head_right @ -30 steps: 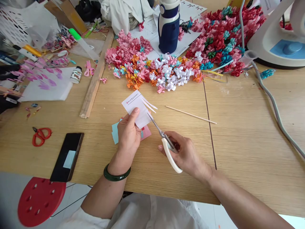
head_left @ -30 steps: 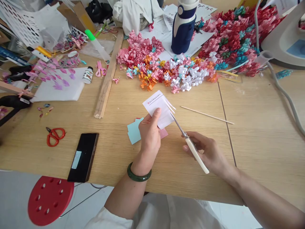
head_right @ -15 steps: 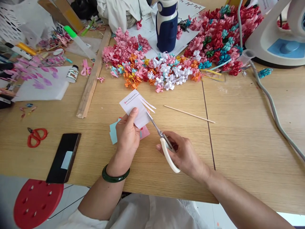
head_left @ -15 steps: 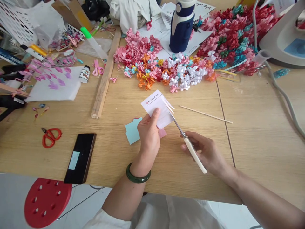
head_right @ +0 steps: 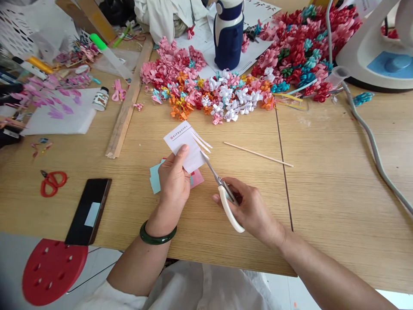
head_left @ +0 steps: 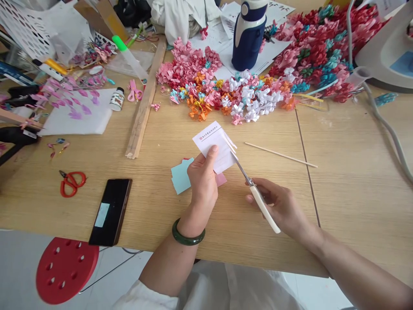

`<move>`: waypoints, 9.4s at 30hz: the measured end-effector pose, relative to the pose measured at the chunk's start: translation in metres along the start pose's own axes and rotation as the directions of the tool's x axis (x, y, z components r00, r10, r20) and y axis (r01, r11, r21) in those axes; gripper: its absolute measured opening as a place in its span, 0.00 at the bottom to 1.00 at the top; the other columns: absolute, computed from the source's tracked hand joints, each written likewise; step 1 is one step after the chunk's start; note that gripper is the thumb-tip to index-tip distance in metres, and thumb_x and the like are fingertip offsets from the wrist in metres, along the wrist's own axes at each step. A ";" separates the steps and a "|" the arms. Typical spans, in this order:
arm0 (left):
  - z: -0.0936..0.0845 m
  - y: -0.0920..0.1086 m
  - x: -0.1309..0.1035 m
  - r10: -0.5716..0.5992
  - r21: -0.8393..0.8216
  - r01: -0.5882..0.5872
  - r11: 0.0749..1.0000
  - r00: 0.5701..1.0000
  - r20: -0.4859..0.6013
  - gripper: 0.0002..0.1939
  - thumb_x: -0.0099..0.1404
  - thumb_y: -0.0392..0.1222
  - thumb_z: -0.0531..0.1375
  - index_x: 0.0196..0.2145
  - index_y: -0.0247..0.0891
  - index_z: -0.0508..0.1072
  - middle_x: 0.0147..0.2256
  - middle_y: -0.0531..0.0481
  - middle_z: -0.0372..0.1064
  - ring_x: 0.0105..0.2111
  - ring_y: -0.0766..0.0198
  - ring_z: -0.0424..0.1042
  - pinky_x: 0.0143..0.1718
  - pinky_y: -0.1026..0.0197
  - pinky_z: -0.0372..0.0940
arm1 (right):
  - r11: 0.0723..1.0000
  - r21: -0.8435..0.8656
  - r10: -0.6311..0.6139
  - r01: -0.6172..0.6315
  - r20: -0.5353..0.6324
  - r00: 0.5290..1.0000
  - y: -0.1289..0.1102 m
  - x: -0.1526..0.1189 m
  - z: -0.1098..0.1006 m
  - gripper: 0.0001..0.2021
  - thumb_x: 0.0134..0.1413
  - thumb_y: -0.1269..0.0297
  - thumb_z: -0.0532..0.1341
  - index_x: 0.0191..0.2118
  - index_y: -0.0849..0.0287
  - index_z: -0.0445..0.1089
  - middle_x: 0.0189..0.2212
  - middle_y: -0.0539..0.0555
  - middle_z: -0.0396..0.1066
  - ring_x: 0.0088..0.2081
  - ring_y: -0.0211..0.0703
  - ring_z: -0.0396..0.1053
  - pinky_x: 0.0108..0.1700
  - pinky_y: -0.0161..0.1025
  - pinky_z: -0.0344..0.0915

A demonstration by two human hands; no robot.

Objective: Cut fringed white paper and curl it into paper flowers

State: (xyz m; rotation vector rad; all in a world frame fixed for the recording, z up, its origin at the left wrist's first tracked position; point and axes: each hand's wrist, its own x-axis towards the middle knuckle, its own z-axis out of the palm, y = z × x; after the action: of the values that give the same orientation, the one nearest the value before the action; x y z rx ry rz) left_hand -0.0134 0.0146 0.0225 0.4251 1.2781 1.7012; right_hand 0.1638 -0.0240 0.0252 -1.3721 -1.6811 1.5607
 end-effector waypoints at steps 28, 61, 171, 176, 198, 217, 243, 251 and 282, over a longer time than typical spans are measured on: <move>0.000 -0.013 -0.007 -0.076 0.131 0.074 0.989 0.997 0.009 0.17 0.56 0.53 0.70 0.39 0.41 0.82 0.45 0.47 0.80 0.46 0.53 0.77 0.41 0.58 0.72 | 0.999 0.022 0.030 -0.029 -0.055 0.998 0.001 0.003 -0.002 0.18 0.57 0.51 0.65 0.45 0.59 0.72 0.23 0.46 0.61 0.21 0.32 0.55 0.20 0.33 0.55; 0.006 -0.013 -0.017 -0.120 0.070 0.114 0.991 0.989 0.088 0.13 0.55 0.50 0.71 0.33 0.39 0.82 0.38 0.47 0.81 0.42 0.55 0.78 0.42 0.57 0.70 | 0.999 0.047 0.029 -0.026 -0.070 0.997 0.000 0.005 -0.005 0.20 0.57 0.49 0.65 0.47 0.59 0.72 0.21 0.45 0.60 0.19 0.32 0.56 0.21 0.34 0.57; 0.000 -0.012 -0.008 -0.066 0.111 0.065 0.992 0.998 0.008 0.16 0.58 0.54 0.68 0.40 0.42 0.81 0.44 0.49 0.80 0.47 0.53 0.77 0.45 0.55 0.73 | 0.998 -0.064 0.013 -0.017 -0.067 0.998 -0.001 0.001 -0.002 0.16 0.57 0.51 0.65 0.43 0.59 0.74 0.22 0.45 0.58 0.23 0.33 0.52 0.23 0.33 0.53; -0.001 -0.012 -0.007 -0.076 0.111 0.076 0.991 0.997 -0.003 0.17 0.57 0.55 0.69 0.40 0.42 0.81 0.43 0.48 0.80 0.47 0.52 0.77 0.43 0.55 0.73 | 0.999 -0.023 0.043 -0.044 -0.041 0.998 -0.005 0.002 -0.002 0.19 0.56 0.49 0.66 0.43 0.59 0.74 0.22 0.46 0.62 0.20 0.33 0.55 0.21 0.34 0.55; 0.004 -0.014 -0.017 -0.135 0.048 0.132 0.990 0.988 0.078 0.15 0.56 0.53 0.69 0.35 0.38 0.81 0.39 0.46 0.81 0.45 0.53 0.78 0.47 0.54 0.71 | 0.999 0.019 0.036 -0.035 -0.068 0.997 0.002 0.003 -0.004 0.18 0.57 0.50 0.65 0.46 0.58 0.72 0.23 0.45 0.62 0.19 0.31 0.55 0.20 0.33 0.55; 0.005 -0.019 -0.023 -0.120 0.104 0.107 0.989 0.985 0.124 0.15 0.57 0.54 0.69 0.34 0.40 0.82 0.36 0.48 0.81 0.39 0.55 0.78 0.40 0.55 0.71 | 0.999 0.043 0.015 -0.011 -0.078 0.997 0.000 0.006 -0.004 0.20 0.57 0.49 0.65 0.46 0.59 0.73 0.23 0.46 0.62 0.21 0.33 0.58 0.21 0.33 0.59; 0.002 -0.005 -0.005 -0.175 0.011 0.175 0.985 0.983 0.053 0.15 0.54 0.51 0.71 0.35 0.38 0.81 0.37 0.47 0.81 0.44 0.53 0.78 0.39 0.59 0.71 | 1.000 0.027 -0.001 0.002 -0.037 0.999 0.000 0.009 -0.008 0.22 0.54 0.48 0.66 0.48 0.60 0.71 0.24 0.47 0.63 0.25 0.36 0.62 0.25 0.35 0.63; -0.003 -0.001 0.008 -0.092 -0.135 0.099 0.986 0.994 0.057 0.14 0.54 0.48 0.71 0.35 0.36 0.81 0.37 0.46 0.80 0.46 0.56 0.78 0.48 0.59 0.69 | 1.000 -0.003 0.017 -0.017 0.022 1.000 -0.010 0.006 -0.008 0.24 0.52 0.47 0.66 0.47 0.62 0.72 0.25 0.48 0.64 0.25 0.37 0.61 0.25 0.35 0.62; 0.000 -0.006 0.004 -0.093 -0.154 0.097 0.983 0.995 0.033 0.14 0.56 0.46 0.71 0.38 0.35 0.82 0.38 0.45 0.81 0.42 0.60 0.79 0.49 0.60 0.68 | 0.999 -0.041 -0.034 0.034 -0.002 0.999 0.012 0.007 -0.003 0.16 0.58 0.52 0.64 0.45 0.60 0.72 0.24 0.45 0.58 0.27 0.35 0.54 0.29 0.35 0.55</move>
State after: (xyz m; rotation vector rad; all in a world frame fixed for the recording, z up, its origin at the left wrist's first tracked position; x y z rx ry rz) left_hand -0.0124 0.0179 0.0166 0.2881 1.1207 1.6945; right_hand 0.1675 -0.0180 0.0131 -1.3588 -1.7348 1.5126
